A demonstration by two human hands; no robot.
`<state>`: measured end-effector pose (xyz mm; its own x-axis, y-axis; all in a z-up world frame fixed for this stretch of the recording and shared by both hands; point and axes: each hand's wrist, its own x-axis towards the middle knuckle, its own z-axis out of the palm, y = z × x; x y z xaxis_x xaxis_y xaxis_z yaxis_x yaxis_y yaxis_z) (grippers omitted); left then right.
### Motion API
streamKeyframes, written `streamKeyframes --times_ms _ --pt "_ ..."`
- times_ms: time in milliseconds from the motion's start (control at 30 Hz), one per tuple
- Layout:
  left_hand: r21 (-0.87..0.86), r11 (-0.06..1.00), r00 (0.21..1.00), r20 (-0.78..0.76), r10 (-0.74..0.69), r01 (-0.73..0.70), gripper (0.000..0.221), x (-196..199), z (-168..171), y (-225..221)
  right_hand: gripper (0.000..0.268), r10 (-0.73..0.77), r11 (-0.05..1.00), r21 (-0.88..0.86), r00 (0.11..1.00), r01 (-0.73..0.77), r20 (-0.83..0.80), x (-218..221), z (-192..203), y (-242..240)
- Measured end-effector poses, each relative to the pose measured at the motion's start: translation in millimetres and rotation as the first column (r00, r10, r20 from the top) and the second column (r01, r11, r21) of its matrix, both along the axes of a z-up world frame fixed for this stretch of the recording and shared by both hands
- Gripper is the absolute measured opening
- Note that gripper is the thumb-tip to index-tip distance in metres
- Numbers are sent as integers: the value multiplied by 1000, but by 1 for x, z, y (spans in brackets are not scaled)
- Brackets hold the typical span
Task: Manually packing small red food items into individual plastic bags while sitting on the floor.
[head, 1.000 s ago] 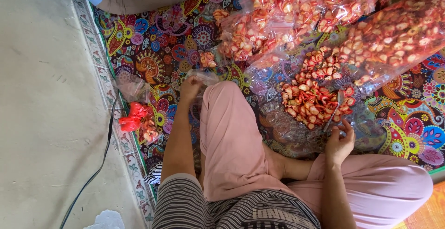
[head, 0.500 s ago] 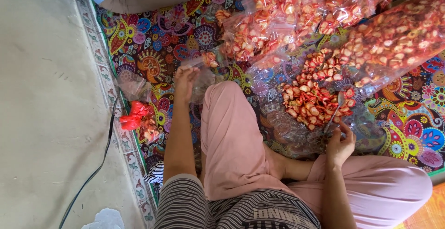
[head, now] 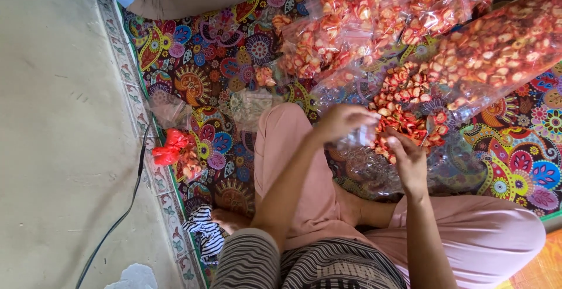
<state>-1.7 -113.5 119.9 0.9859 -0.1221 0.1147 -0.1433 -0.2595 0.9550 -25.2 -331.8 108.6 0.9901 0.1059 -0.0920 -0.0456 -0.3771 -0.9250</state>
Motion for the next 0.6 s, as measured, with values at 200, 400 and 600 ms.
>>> streamKeyframes --times_ms 200,400,600 --pt "176 980 987 114 -114 93 37 25 -72 -38 12 -140 990 -1 984 141 -110 17 -30 -45" --pt "-72 983 967 -181 -177 167 48 15 -54 -31 26 -5 999 47 989 12 -146 8 10 -45" --pt "168 969 979 -123 -162 181 38 11 -87 -54 21 -94 987 103 961 125 -259 0 -54 -42"
